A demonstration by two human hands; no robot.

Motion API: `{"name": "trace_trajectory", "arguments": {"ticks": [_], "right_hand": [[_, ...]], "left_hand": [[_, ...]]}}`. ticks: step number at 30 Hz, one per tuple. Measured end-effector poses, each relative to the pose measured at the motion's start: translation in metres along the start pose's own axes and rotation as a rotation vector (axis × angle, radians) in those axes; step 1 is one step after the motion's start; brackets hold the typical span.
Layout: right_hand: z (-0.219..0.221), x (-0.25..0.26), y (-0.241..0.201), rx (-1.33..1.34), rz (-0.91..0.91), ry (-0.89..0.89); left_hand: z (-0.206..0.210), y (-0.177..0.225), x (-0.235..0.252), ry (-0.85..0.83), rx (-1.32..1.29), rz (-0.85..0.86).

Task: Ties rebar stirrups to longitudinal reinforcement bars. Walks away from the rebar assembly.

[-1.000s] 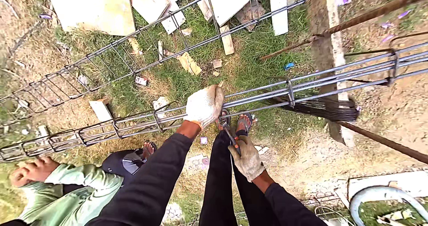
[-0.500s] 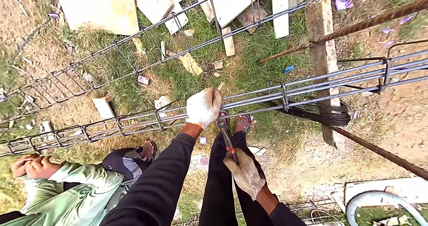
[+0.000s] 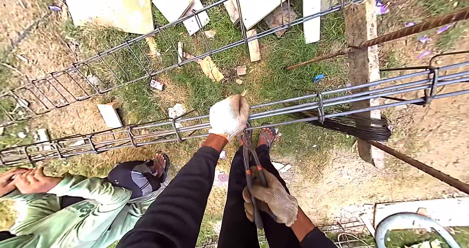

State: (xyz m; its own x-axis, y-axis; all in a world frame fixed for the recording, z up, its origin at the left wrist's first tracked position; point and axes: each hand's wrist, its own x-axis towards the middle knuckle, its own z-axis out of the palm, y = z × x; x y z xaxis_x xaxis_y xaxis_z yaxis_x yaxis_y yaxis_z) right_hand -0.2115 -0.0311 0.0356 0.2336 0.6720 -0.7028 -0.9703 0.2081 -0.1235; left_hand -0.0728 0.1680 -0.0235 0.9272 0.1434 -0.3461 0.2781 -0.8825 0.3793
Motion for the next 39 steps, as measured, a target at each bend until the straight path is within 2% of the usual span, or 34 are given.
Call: {"name": "trace_trajectory", "arguments": {"ticks": [2, 3, 9, 15, 18, 20, 22, 24, 26, 27, 29, 32, 34, 36, 38, 39], "right_hand": [[-0.010, 0.002, 0.003, 0.153, 0.057, -0.186], [-0.014, 0.001, 0.003, 0.169, 0.088, -0.215], [-0.008, -0.012, -0.035, -0.113, 0.232, 0.002], [-0.011, -0.004, -0.020, -0.010, 0.186, -0.036], [-0.017, -0.001, -0.017, 0.016, 0.179, -0.088], [-0.020, -0.002, -0.019, 0.011, 0.186, -0.091], [-0.024, -0.002, -0.019, -0.008, 0.199, -0.128], [-0.031, 0.000, -0.017, -0.026, 0.213, -0.168], [-0.035, 0.000, -0.017, -0.046, 0.233, -0.163], [-0.036, -0.001, -0.019, -0.070, 0.247, -0.135], [-0.033, -0.004, -0.027, -0.150, 0.267, -0.041], [-0.022, -0.015, -0.033, -0.473, 0.136, 0.146], [-0.010, -0.026, -0.029, -0.936, 0.013, 0.406], [0.014, -0.032, -0.017, -1.339, -0.032, 0.689], [0.032, -0.030, -0.003, -1.521, -0.047, 0.913], [0.037, -0.028, -0.002, -1.534, -0.010, 0.971]], "left_hand": [[-0.003, 0.001, 0.002, -0.011, -0.009, -0.026], [-0.004, 0.001, 0.001, -0.017, -0.009, -0.035], [-0.002, 0.001, 0.001, 0.024, -0.005, 0.004], [-0.005, -0.007, 0.003, 0.097, -0.089, 0.090], [-0.026, -0.008, -0.032, 0.195, -0.356, 0.119], [-0.028, 0.000, -0.076, 0.329, -0.578, -0.049], [-0.019, 0.019, -0.113, 0.324, -0.879, -0.429], [-0.008, 0.031, -0.129, 0.086, -1.238, -0.773], [0.008, 0.036, -0.130, -0.119, -1.613, -0.858], [0.012, 0.039, -0.125, -0.190, -1.740, -0.866], [0.012, 0.049, -0.110, -0.238, -1.827, -0.912], [0.016, 0.066, -0.100, -0.141, -1.695, -1.011], [0.026, 0.072, -0.098, -0.053, -1.533, -1.025], [0.032, 0.078, -0.095, 0.005, -1.396, -1.052], [0.033, 0.083, -0.093, 0.010, -1.291, -1.083], [0.033, 0.084, -0.093, 0.003, -1.250, -1.090]]}}
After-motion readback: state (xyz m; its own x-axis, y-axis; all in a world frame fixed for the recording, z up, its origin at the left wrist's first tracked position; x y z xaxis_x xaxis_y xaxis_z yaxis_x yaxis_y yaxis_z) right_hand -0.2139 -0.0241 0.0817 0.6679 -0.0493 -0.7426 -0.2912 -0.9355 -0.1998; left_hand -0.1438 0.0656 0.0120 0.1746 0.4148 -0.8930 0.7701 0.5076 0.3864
